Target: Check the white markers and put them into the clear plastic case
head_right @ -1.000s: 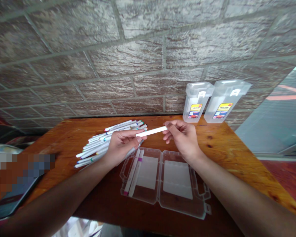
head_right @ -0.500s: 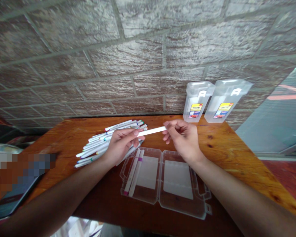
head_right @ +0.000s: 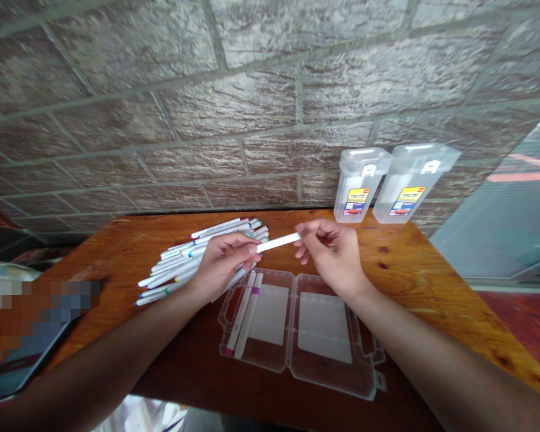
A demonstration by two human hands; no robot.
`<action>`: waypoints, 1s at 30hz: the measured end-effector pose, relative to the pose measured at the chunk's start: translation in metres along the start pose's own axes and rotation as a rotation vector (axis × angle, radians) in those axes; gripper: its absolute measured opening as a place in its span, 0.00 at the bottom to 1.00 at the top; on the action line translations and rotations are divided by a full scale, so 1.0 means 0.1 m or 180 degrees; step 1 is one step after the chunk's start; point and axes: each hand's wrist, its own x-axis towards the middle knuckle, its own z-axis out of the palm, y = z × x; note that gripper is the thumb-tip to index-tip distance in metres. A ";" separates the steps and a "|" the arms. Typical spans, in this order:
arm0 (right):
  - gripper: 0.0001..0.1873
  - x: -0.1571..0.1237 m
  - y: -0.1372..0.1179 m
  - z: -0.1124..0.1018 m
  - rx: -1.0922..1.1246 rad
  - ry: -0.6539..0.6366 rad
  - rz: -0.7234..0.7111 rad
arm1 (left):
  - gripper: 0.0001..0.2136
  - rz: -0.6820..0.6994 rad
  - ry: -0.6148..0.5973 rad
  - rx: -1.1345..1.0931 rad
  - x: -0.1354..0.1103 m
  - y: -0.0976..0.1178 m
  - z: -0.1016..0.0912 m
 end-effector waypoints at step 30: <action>0.18 0.03 0.04 -0.01 0.0428 -0.0132 0.0516 | 0.09 0.0803 0.0323 0.1009 -0.04 0.00 0.02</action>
